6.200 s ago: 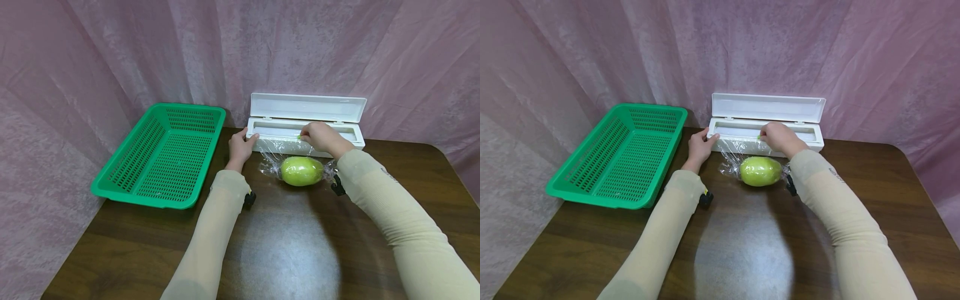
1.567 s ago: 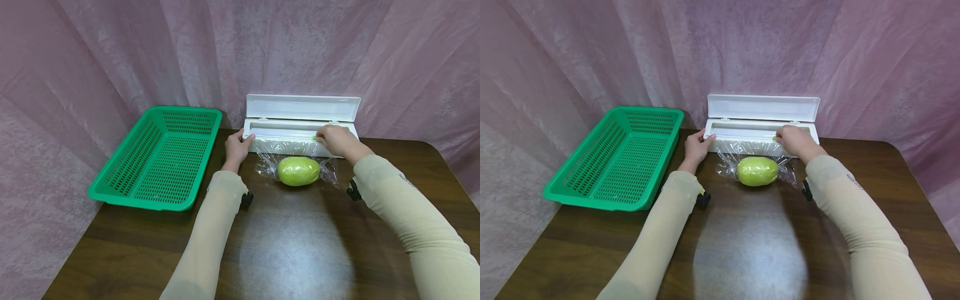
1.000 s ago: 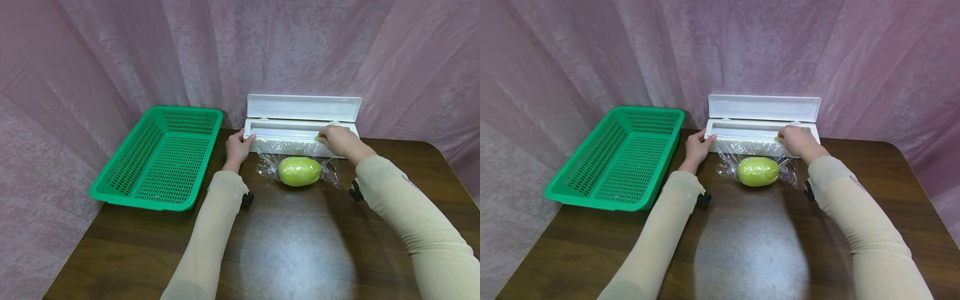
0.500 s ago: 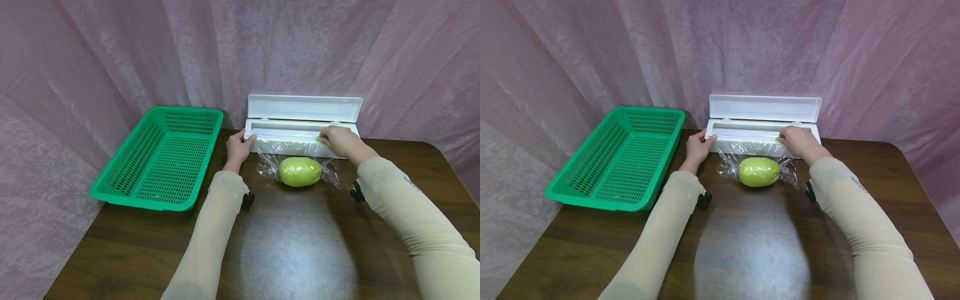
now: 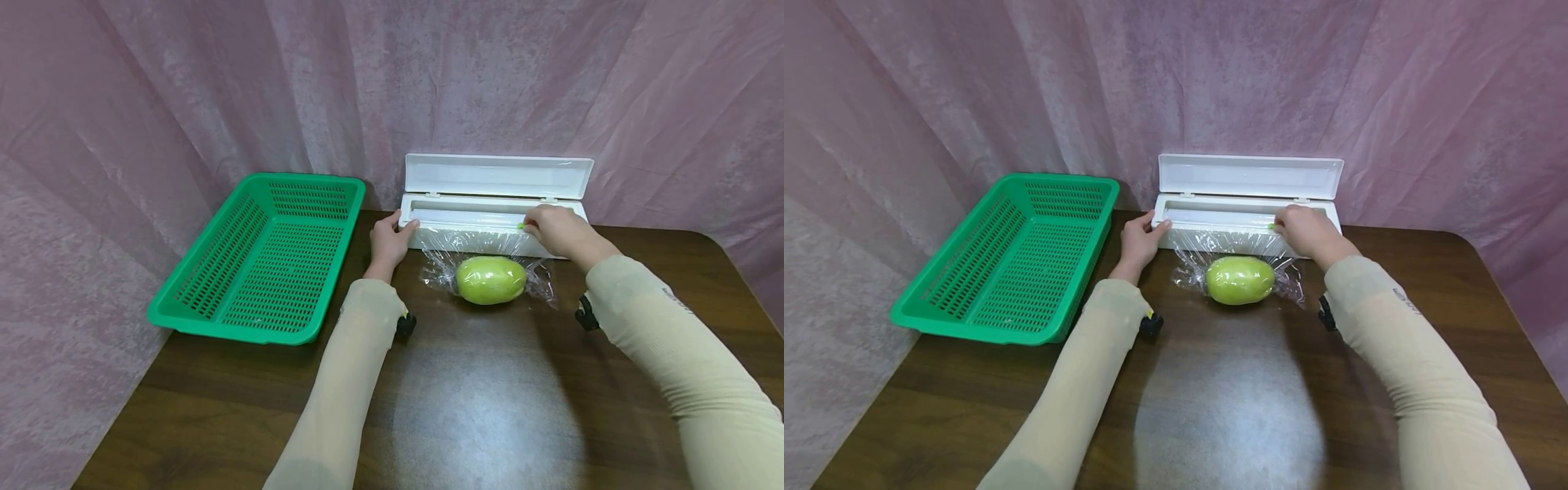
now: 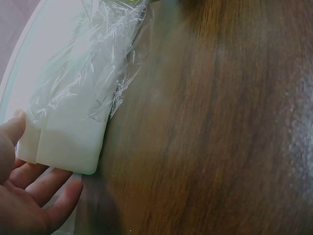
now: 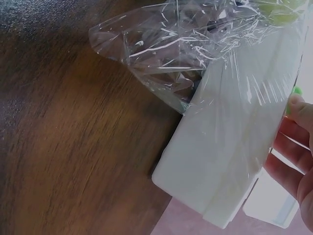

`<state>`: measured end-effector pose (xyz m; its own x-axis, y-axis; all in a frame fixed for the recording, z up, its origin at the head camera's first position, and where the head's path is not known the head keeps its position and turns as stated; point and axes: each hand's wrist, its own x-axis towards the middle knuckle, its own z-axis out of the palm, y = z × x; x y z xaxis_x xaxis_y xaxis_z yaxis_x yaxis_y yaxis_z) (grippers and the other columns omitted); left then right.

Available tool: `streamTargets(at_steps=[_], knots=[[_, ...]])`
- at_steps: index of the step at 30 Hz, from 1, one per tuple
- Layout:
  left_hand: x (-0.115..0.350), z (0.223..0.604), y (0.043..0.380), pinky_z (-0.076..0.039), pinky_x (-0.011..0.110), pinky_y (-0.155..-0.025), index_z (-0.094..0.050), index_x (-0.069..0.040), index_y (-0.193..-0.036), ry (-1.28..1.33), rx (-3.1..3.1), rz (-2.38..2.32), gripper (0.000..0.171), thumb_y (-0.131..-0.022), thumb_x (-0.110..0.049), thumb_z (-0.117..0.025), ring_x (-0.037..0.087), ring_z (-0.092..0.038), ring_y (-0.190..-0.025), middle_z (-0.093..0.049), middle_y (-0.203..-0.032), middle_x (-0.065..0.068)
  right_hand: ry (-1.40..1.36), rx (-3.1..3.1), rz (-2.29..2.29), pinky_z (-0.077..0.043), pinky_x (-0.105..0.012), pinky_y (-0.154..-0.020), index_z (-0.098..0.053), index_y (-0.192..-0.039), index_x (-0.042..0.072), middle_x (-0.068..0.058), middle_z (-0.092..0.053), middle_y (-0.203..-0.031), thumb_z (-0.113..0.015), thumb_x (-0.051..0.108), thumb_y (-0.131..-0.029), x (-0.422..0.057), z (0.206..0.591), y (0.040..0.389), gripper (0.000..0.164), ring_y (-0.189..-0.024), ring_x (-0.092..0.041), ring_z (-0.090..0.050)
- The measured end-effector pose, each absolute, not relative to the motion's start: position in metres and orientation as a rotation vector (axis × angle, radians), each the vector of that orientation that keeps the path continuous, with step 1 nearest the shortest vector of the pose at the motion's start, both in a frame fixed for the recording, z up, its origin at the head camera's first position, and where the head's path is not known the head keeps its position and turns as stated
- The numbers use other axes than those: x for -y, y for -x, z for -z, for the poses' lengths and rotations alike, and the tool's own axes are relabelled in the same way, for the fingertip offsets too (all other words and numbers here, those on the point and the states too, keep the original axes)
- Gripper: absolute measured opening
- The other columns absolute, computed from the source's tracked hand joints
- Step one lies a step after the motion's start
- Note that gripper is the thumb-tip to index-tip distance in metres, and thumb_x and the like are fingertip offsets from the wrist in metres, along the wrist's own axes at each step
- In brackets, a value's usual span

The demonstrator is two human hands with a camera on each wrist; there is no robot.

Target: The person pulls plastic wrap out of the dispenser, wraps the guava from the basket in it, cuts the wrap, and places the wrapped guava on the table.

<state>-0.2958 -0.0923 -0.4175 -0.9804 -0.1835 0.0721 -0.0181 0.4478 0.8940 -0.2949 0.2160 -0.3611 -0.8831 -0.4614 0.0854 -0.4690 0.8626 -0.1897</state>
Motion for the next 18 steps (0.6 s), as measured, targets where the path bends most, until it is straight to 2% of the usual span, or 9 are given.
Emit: streamTargets(at_steps=[11,18], knots=[[0.094,0.416,0.293,-0.046,0.033,-0.099,-0.047,-0.008,-0.139,-0.182,2.53,1.559,0.061,-0.089,-0.036,-0.065,0.02,-0.052,-0.124,-0.053,-0.138,0.009,-0.751,2.981,-0.351,-0.046,-0.048,-0.079,-0.063,-0.095,-0.003,-0.017,-0.064,-0.087,-0.058,0.007,-0.092,-0.225,0.363,0.292,0.012,-0.081,-0.031,-0.058],[0.092,0.416,0.293,-0.046,0.033,-0.099,-0.047,-0.007,-0.139,-0.173,2.533,1.556,0.061,-0.089,-0.036,-0.065,0.02,-0.053,-0.123,-0.054,-0.137,0.009,-0.679,3.035,-0.277,-0.047,-0.051,-0.081,-0.064,-0.102,0.001,-0.017,-0.066,-0.099,-0.057,0.013,-0.094,-0.228,0.362,0.29,0.016,-0.093,-0.034,-0.061]])
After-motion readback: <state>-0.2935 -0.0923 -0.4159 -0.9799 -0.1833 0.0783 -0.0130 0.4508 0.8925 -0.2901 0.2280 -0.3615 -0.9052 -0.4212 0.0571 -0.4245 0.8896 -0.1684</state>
